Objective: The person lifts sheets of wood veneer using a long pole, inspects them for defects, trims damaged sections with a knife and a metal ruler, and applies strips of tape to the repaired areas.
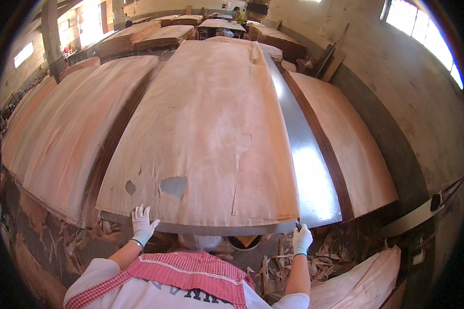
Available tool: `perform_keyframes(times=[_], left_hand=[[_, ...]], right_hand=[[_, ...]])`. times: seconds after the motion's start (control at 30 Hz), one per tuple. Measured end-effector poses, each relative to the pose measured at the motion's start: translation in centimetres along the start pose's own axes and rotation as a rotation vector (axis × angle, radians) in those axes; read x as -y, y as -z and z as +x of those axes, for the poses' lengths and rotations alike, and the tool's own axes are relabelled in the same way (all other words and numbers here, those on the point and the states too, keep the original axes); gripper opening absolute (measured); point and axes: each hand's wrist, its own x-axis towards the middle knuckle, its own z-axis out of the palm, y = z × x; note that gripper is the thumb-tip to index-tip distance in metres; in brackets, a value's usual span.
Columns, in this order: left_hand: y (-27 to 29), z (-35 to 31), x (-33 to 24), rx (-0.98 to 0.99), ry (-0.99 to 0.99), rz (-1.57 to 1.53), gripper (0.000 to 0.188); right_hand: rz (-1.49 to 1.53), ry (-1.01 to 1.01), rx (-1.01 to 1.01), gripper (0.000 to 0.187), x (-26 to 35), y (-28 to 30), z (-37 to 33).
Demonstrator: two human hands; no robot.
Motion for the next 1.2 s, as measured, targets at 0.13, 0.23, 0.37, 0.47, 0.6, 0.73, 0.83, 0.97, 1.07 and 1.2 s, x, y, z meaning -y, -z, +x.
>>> perform_keyframes(times=[0.13,0.23,0.37,0.47,0.6,0.73,0.83,0.97,1.07,1.2], left_hand=[[0.2,-0.1,-0.1,0.008,0.01,0.003,0.074],[-0.2,-0.1,0.3,-0.001,0.005,0.018,0.074],[-0.6,-0.4,0.6,-0.006,0.014,0.021,0.075],[-0.5,-0.3,0.3,0.017,0.014,0.021,0.075],[-0.2,-0.1,0.4,0.025,0.009,0.044,0.074],[-0.1,0.1,0.3,0.033,0.002,0.031,0.074],[0.2,0.2,0.0,0.049,-0.001,0.029,0.075],[-0.1,0.2,0.1,0.051,0.008,0.033,0.074],[0.2,0.1,0.2,0.069,0.012,0.034,0.074],[0.4,0.0,0.3,0.063,0.011,0.056,0.072]], right_hand=[[-0.026,-0.015,0.013,0.024,-1.3,0.3,0.3],[-0.102,-0.048,0.011,0.025,-5.3,1.3,-1.5],[-0.192,-0.179,0.005,0.025,-11.8,5.3,-5.5],[-0.383,-0.281,-0.011,0.025,-18.0,8.0,-7.4],[-0.386,-0.179,-0.049,0.025,-20.8,10.0,-6.6],[-0.403,-0.207,-0.032,0.026,-22.0,13.7,-3.1],[-0.462,-0.216,-0.084,0.024,-23.9,15.7,-1.2],[-0.399,-0.199,-0.085,0.025,-20.7,16.0,0.1],[-0.378,-0.094,-0.06,0.025,-12.7,15.4,1.2],[-0.074,0.014,0.001,0.026,-2.4,9.5,0.3]])
